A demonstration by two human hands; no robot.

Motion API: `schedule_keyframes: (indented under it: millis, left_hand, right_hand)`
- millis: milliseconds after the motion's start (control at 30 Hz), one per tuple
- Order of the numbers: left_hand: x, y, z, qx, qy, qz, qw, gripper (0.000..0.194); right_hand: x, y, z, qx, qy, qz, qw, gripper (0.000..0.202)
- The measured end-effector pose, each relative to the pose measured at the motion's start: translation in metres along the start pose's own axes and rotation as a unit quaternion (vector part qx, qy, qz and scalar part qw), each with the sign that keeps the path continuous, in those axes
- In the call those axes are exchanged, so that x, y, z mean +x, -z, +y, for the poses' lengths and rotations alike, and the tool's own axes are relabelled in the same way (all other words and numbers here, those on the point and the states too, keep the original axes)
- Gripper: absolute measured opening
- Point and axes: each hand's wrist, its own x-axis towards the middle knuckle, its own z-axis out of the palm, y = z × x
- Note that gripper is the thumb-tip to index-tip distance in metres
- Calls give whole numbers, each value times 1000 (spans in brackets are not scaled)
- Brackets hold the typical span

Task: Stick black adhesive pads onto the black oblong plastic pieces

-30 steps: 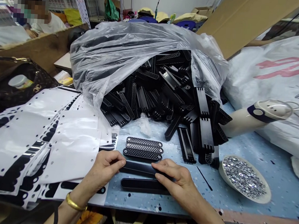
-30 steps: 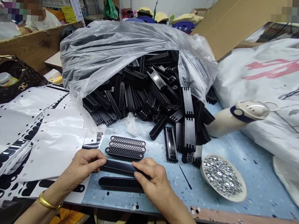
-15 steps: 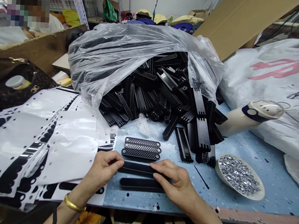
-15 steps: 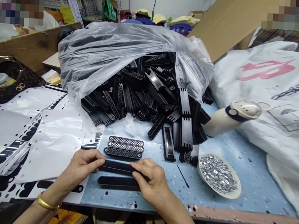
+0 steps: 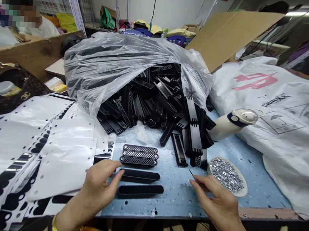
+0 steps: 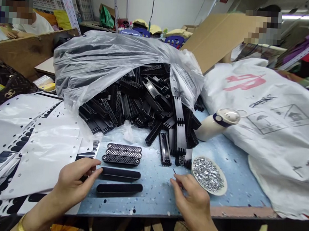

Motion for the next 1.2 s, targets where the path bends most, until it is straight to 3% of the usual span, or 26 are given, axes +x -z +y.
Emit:
schedule_keyframes:
  millis: [133, 300, 433, 600, 800, 933, 1033, 1200]
  left_hand:
    - [18, -11, 21, -45, -101, -81, 991, 13]
    - [32, -38, 31, -26, -100, -238, 966, 13]
    - [32, -46, 31, -2, -91, -293, 952, 13]
    - [29, -48, 30, 25, -92, -301, 949, 15]
    - [27, -50, 29, 1, -98, -288, 953, 18]
    - [28, -50, 28, -6, -100, -286, 953, 19]
    - [28, -50, 28, -13, -99, -285, 953, 19]
    - [26, -51, 27, -19, -96, -278, 955, 19]
  right_hand:
    - [-14, -6, 25, -139, 21, -19, 990, 39]
    - [-19, -15, 34, -158, 21, -19, 987, 35]
    - [-24, -14, 36, -178, 0, 3, 984, 31]
    - [-23, -6, 23, -191, 26, 3, 981, 36]
    - [-15, 0, -32, 61, 30, -37, 997, 12]
    - [-4, -1, -58, 140, 56, -78, 986, 19]
    - [4, -2, -68, 156, 49, -104, 981, 20]
    - [5, -4, -74, 129, 96, -90, 983, 22]
